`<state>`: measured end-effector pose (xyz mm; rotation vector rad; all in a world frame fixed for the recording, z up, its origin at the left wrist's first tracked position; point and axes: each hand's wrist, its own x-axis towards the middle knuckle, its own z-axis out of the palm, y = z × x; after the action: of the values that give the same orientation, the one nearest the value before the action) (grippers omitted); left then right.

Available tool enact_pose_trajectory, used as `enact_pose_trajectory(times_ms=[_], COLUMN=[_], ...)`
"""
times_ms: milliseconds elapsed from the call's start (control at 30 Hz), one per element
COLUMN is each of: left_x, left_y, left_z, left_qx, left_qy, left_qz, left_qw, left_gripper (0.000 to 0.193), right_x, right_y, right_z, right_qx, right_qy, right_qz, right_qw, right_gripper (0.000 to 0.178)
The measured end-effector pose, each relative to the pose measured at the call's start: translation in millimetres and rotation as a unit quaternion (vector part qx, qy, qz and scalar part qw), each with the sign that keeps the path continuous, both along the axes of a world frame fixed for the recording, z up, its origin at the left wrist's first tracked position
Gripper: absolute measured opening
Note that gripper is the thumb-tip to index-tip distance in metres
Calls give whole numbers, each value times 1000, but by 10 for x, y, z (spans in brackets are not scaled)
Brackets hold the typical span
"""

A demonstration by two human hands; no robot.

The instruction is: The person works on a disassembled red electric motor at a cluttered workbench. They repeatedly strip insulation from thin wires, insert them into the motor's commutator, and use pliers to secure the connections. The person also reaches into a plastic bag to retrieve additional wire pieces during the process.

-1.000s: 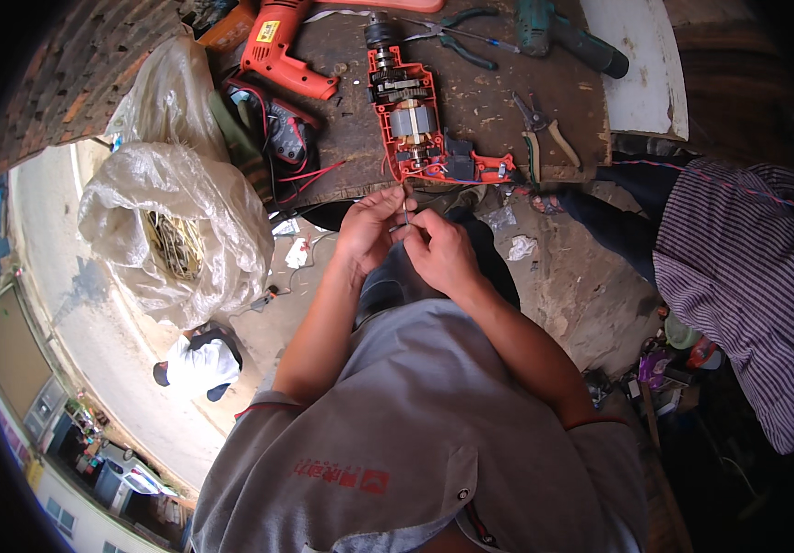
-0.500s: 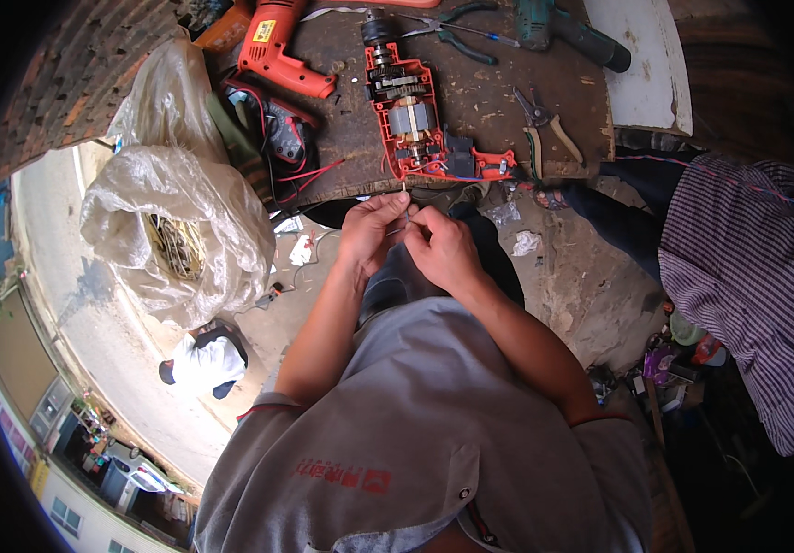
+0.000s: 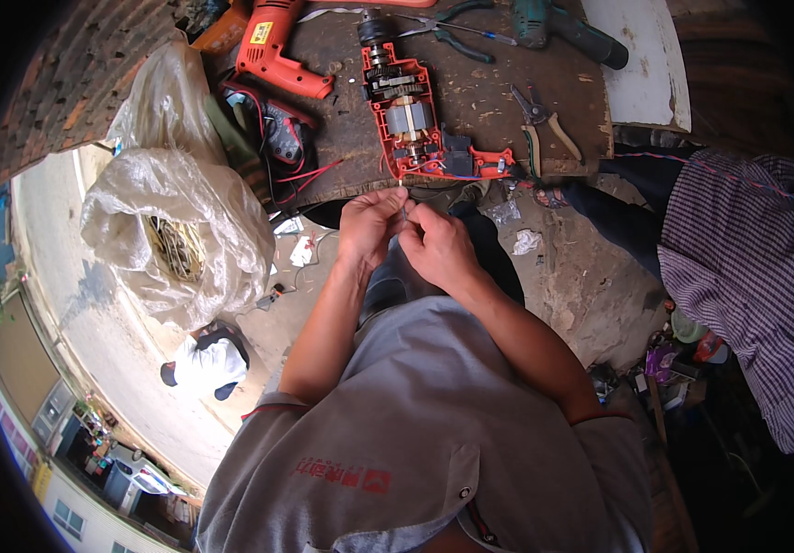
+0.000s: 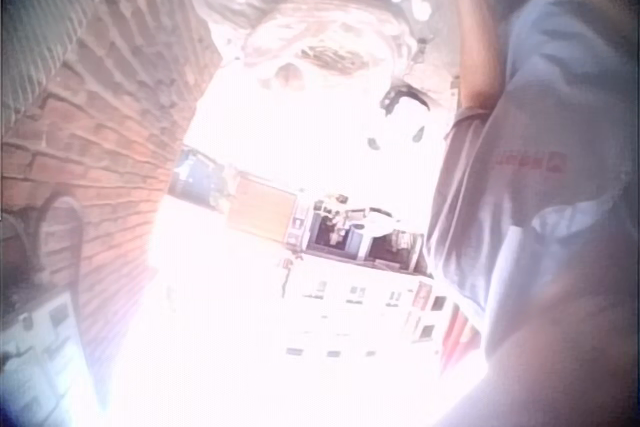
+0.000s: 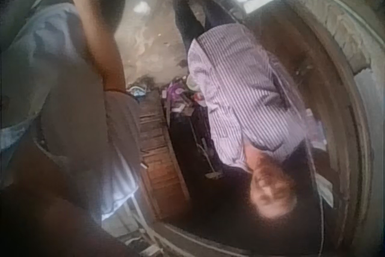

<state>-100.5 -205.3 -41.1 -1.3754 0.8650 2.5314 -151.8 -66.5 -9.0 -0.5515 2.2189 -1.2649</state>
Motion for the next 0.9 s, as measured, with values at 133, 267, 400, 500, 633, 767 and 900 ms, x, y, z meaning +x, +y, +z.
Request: enact_pose_trajectory(times_ms=[133, 267, 400, 500, 633, 767, 900], left_x=[-10, -84, -86, -98, -106, -12, 54], left_y=[-14, -5, -40, -39, -78, -118, -190], left_z=[-39, 40, -27, -22, 138, 175, -81], left_qx=[-2, -9, -5, -3, 4, -152, -456], left_qy=[-3, -25, -15, -12, -32, -51, 66], left_qz=[-2, 11, 14, 7, -38, -103, -143], left_qw=[1000, 1000, 1000, 1000, 999, 982, 876], left_gripper=[14, 14, 14, 16, 20, 18, 21], right_x=[2, -1, -7, -3, -2, -97, -224], right_y=[-9, -8, -30, -24, 21, 145, 240], right_z=[-18, -18, 34, 28, -9, -39, -82], right_qx=[-7, 7, -18, -22, -14, 13, 38], right_qy=[2, 7, 1, 2, -10, 5, -2], right_qz=[-7, 2, -3, -12, -23, -17, -42], right_qw=[1000, 1000, 1000, 1000, 1000, 1000, 998], right_gripper=[11, 9, 9, 9, 11, 9, 10])
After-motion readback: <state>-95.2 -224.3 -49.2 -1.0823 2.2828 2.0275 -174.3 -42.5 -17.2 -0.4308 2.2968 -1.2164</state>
